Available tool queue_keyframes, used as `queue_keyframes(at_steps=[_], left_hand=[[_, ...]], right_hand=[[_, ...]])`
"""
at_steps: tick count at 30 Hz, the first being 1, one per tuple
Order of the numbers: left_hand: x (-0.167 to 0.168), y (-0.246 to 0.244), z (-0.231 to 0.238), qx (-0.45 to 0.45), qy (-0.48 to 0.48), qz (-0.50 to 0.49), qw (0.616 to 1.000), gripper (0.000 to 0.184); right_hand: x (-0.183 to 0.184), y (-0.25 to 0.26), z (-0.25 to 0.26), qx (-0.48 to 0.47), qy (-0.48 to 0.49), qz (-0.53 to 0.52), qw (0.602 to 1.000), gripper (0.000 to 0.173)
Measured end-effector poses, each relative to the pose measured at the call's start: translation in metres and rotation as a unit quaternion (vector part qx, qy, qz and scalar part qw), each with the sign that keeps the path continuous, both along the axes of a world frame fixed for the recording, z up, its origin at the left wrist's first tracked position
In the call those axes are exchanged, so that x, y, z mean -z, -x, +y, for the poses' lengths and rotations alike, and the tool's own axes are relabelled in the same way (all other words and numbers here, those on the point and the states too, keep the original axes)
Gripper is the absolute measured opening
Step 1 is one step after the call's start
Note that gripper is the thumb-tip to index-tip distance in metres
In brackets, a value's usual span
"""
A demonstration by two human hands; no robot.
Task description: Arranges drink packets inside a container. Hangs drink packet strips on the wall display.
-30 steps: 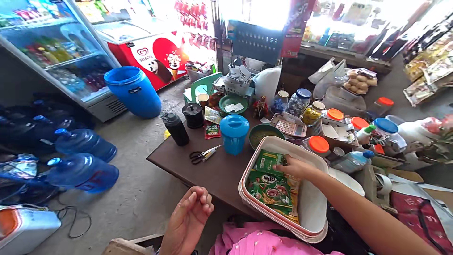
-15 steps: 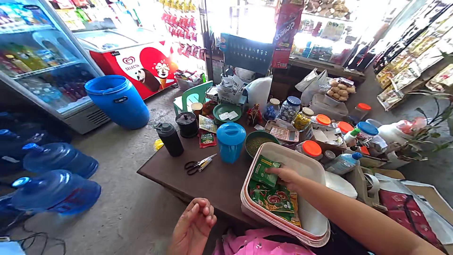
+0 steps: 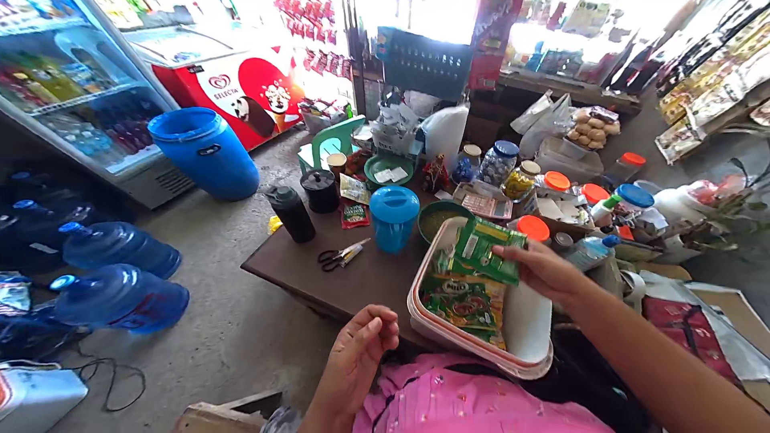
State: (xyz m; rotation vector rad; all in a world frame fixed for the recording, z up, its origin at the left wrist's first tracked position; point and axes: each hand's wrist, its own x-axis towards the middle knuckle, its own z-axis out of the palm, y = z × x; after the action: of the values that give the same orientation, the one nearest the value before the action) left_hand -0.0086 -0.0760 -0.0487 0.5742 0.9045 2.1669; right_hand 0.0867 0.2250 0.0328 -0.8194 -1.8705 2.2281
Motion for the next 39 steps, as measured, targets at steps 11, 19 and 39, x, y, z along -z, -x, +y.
queue_keyframes(at_steps=[11,19,39], left_hand=[[-0.016,-0.016,0.050,-0.036,0.065,0.138,0.988,0.084],[-0.018,-0.021,0.036,-0.039,-0.019,-0.070,0.997,0.033],[0.067,0.065,0.015,-0.278,0.240,-0.254,0.895,0.033]], right_hand=[[-0.034,-0.028,-0.023,-0.103,0.010,0.151,0.983,0.036],[-0.027,-0.004,-0.037,-0.229,-0.146,0.160,0.949,0.047],[0.093,0.057,0.022,-0.450,-0.394,-0.307,0.740,0.066]])
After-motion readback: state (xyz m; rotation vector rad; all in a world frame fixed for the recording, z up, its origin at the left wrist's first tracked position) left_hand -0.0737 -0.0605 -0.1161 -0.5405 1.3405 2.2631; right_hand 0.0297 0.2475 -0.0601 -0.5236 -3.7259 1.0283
